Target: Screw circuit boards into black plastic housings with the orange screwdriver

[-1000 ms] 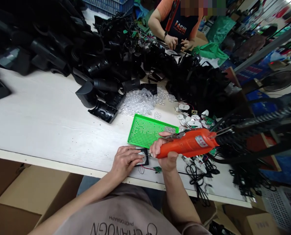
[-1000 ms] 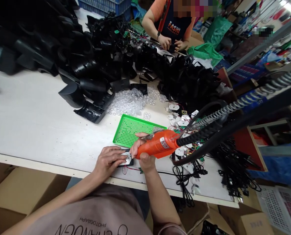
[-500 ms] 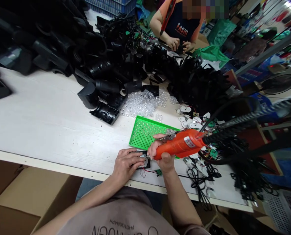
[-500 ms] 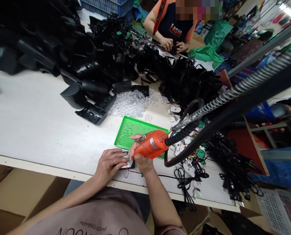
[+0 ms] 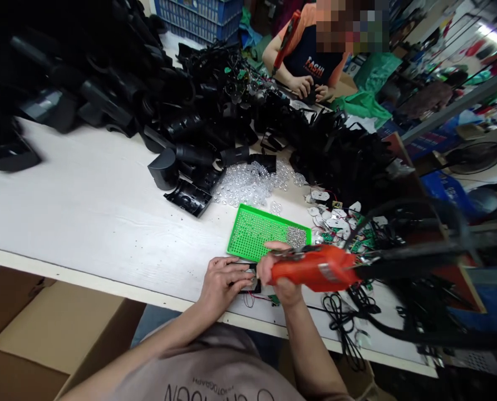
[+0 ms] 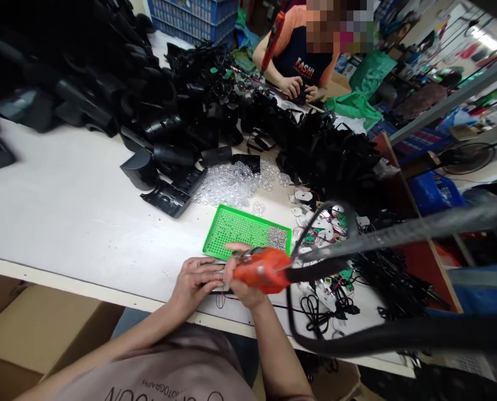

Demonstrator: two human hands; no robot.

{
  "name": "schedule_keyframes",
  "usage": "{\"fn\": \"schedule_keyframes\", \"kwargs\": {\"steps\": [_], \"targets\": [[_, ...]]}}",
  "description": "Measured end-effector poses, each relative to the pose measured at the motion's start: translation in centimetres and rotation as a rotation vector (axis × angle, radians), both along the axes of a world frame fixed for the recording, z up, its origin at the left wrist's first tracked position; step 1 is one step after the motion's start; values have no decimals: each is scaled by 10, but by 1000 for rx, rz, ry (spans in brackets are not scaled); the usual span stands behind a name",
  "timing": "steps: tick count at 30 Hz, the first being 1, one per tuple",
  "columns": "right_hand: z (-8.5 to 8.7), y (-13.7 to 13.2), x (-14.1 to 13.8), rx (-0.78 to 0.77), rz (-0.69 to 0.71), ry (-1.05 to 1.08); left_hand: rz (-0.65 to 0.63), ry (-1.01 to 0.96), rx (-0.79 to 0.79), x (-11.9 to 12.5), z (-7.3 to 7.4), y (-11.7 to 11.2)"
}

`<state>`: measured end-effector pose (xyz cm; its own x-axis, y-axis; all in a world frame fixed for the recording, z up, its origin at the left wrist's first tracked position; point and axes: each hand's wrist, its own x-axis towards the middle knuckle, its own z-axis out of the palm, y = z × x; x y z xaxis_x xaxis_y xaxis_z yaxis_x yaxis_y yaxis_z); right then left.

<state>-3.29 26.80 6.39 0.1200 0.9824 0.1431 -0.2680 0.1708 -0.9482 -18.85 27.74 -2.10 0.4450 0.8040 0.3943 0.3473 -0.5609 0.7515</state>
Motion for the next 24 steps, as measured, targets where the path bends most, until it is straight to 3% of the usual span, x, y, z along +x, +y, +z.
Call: {"fn": "schedule_keyframes", "kwargs": {"steps": [3,6,13,24], "targets": [[31,-5,-5,208,-89,142,10,-11,-68,-1,4,-1],[49,-9,-12,260,-139,170,45,-22,-101,-3,11,-6],[38,-9,-23,240,-124,165,31,-8,-103,-7,21,-8],[38,-11,-23,234,-140,115,23,-12,-61,-6,19,-9]]}}
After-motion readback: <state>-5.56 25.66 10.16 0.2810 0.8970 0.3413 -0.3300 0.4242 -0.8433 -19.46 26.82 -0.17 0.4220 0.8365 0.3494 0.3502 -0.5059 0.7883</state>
